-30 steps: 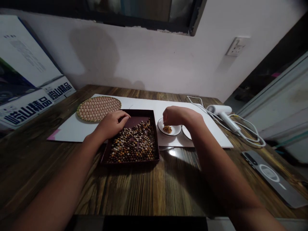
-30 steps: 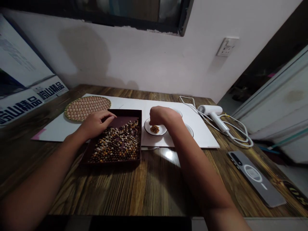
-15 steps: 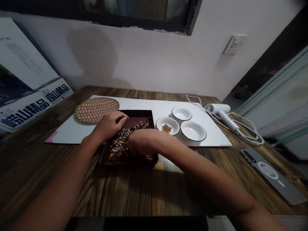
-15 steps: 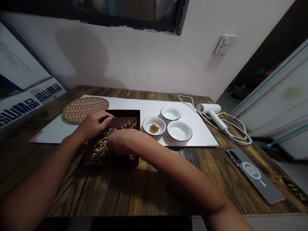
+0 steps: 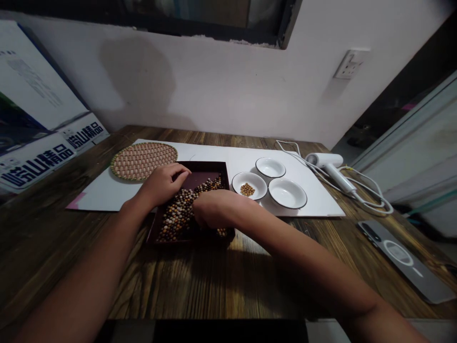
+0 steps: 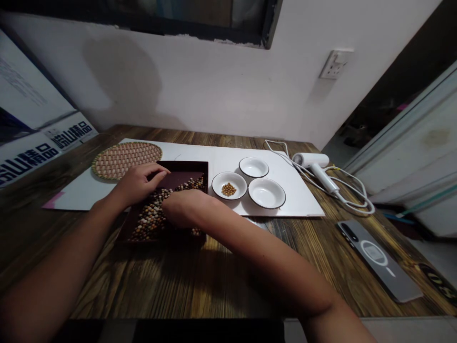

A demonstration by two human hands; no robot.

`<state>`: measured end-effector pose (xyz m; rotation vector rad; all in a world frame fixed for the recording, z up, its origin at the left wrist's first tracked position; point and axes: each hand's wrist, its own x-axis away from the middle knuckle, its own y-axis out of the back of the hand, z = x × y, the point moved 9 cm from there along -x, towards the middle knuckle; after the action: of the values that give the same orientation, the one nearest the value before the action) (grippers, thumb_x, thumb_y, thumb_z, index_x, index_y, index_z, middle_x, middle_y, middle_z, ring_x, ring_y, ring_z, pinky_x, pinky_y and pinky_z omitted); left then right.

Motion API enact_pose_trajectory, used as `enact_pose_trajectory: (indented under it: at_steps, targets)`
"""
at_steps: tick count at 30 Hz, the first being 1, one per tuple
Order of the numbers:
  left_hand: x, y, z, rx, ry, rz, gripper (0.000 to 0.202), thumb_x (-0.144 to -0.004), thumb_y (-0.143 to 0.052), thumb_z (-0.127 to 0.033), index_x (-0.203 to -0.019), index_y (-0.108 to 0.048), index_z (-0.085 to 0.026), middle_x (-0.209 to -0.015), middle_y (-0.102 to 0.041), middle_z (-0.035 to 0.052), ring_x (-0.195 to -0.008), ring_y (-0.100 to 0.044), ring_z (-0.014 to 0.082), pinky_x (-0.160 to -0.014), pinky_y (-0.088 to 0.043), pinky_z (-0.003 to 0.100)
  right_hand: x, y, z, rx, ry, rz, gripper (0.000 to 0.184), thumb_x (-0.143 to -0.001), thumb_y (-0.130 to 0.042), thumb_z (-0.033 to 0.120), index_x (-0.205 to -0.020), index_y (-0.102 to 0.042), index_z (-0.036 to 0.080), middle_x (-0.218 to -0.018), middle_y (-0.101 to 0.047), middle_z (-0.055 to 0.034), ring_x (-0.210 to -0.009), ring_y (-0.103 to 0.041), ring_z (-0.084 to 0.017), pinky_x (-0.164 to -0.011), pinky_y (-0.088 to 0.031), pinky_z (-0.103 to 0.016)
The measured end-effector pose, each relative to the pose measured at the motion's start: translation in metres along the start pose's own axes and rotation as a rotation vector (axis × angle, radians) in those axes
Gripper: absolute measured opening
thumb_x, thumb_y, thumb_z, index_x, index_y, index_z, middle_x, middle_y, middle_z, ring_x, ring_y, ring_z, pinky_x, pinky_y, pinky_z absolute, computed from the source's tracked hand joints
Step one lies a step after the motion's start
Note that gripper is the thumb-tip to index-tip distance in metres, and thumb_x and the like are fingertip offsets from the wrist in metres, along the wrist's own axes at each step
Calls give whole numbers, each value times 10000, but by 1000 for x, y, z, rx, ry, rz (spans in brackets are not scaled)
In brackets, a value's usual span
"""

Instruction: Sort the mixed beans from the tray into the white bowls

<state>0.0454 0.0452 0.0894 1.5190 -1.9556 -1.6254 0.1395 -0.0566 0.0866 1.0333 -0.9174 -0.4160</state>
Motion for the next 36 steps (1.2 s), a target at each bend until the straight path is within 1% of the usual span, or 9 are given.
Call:
enact_pose_trajectory:
  at_steps: [2, 3, 8, 14, 19, 26, 31, 34, 36]
  targets:
    - [0, 0, 0, -3, 2, 1, 293, -990, -501, -375, -1000, -753, -226, -1085, -794, 66, -1034, -719, 258, -964, -542, 391, -2, -1, 5, 75, 76, -15, 167, -880, -643, 71, -931, -789, 136, -878, -749, -85, -714, -625, -157, -635, -433, -292]
    - [0, 0, 0, -2, 3, 1, 294, -989, -500, -376, -999, -753, -226, -1086, -794, 67, -1036, -719, 258, -966, -543, 393, -3, -2, 6, 101, 90, -13, 178, -888, -634, 75, -948, -790, 135, -902, -755, -93, -730, -637, -164, -636, -438, -295]
    - [0, 0, 0, -2, 1, -2, 307, -990, -500, -383, -1000, -758, -217, -1074, -793, 71, -1020, -720, 255, -960, -545, 390, -2, -4, 7, 150, 85, 5, 235, -884, -616, 72, -1021, -791, 147, -1010, -769, -111, -838, -672, -201, -664, -468, -321]
    - [-1, -1, 2, -3, 15, 10, 312, -989, -496, -401, -1000, -755, -228, -1088, -794, 68, -1034, -718, 258, -970, -545, 396, -9, -9, 7, 150, 122, -13, 210, -886, -629, 99, -1003, -793, 158, -1009, -768, -114, -883, -683, -216, -709, -491, -319]
    - [-1, 0, 0, -5, 15, 10, 309, -987, -496, -398, -1000, -753, -227, -1091, -792, 71, -1035, -718, 265, -962, -548, 405, -13, -12, 7, 168, 160, -23, 202, -883, -635, 114, -992, -800, 157, -970, -764, -110, -846, -669, -209, -691, -473, -313]
    - [0, 0, -1, -7, 1, -5, 302, -988, -504, -386, -996, -755, -219, -1072, -789, 71, -1017, -718, 261, -956, -543, 392, -8, -10, 10, 105, 236, 13, 325, -861, -608, 75, -1097, -817, 156, -988, -778, -81, -753, -610, -163, -641, -409, -304]
    - [0, 0, -1, 0, 6, -3, 298, -988, -509, -387, -994, -756, -220, -1072, -789, 71, -1014, -720, 265, -956, -543, 391, -6, -11, 12, 140, 234, 53, 350, -842, -604, 36, -1111, -811, 124, -1024, -786, -87, -748, -585, -150, -630, -394, -295]
    - [0, 0, -1, 0, 5, -2, 294, -990, -507, -382, -996, -751, -219, -1079, -788, 75, -1028, -719, 267, -961, -540, 394, -6, -12, 13, 167, 230, 53, 327, -841, -610, 40, -1098, -801, 102, -1014, -784, -92, -725, -567, -145, -618, -384, -293]
    - [0, 0, -2, -1, -2, -3, 292, -992, -505, -376, -1000, -749, -216, -1082, -788, 76, -1031, -719, 266, -960, -536, 392, -7, -13, 14, 187, 237, 42, 280, -849, -615, 61, -1056, -800, 95, -987, -780, -96, -701, -553, -143, -609, -377, -295]
